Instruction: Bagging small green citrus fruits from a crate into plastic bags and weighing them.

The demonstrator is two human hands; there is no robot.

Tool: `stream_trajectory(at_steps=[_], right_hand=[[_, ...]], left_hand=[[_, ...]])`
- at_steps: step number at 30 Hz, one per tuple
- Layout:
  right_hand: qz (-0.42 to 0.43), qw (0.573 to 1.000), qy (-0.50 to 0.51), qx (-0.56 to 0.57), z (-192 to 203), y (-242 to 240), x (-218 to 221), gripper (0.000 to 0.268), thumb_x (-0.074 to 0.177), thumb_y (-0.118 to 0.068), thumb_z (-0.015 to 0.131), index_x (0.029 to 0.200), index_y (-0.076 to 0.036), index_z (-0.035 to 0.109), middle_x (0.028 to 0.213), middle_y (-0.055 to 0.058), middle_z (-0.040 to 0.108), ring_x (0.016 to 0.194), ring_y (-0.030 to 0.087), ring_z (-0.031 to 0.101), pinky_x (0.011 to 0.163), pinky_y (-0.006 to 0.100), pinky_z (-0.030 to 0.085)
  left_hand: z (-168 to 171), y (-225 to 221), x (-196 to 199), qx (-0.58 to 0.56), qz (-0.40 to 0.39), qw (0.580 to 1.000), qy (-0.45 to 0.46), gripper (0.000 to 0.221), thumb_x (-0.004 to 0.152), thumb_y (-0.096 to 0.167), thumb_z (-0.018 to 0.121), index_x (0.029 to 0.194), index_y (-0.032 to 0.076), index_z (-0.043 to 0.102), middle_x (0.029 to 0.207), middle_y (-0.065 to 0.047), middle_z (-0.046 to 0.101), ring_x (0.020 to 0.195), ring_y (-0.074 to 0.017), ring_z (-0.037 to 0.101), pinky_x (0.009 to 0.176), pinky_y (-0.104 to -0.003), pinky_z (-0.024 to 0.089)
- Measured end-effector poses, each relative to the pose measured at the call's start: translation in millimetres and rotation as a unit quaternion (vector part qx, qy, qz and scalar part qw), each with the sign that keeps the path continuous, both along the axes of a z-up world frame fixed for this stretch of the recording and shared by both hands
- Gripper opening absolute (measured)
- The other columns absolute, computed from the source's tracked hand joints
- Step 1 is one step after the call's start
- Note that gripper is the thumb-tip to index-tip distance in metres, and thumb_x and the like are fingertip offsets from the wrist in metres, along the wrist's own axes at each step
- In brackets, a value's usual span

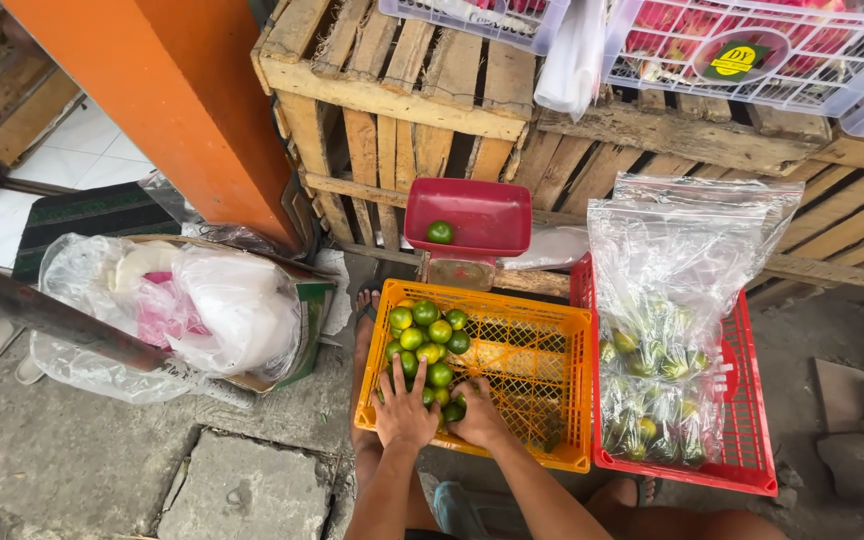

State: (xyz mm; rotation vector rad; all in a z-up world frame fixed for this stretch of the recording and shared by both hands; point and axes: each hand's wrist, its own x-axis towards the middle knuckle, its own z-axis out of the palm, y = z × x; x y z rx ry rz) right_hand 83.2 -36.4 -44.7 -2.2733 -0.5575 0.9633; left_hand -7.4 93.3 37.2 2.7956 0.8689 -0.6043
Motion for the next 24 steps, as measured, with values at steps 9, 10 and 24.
stream_trajectory(at_steps=[9,10,24], right_hand=[[-0.212,0.974,0.059,0.053,61,-8,21,0.045,0.089,0.006,0.069,0.124,-0.021,0.068,0.154,0.016,0.035,0.107,0.030,0.074,0.090,0.030,0.069],[-0.212,0.974,0.058,0.053,72,-8,29,0.045,0.089,0.006,0.069,0.124,-0.021,0.068,0.154,0.016,0.035,0.107,0.030,0.074,0.090,0.030,0.069],[-0.019,0.905,-0.382,0.186,203,66,191,0.051,0.084,-0.006,0.073,0.135,-0.008,0.063,0.127,0.019,0.064,0.118,0.038,0.060,0.106,0.047,0.048]], left_hand=[[8,2,3,-0.027,0.012,1.000,0.007,0.083,0.102,0.057,0.046,0.165,0.040,-0.006,0.173,-0.011,-0.013,0.155,-0.0404,0.009,0.119,-0.059,0.023],[9,3,4,-0.027,0.012,1.000,0.006,0.083,0.102,0.057,0.046,0.165,0.040,-0.006,0.173,-0.011,-0.013,0.155,-0.0404,0.009,0.119,-0.059,0.023],[14,5,4,-0.036,0.010,0.999,0.005,0.083,0.102,0.058,0.046,0.166,0.039,-0.004,0.173,-0.013,-0.012,0.155,-0.0431,0.009,0.119,-0.062,0.022]])
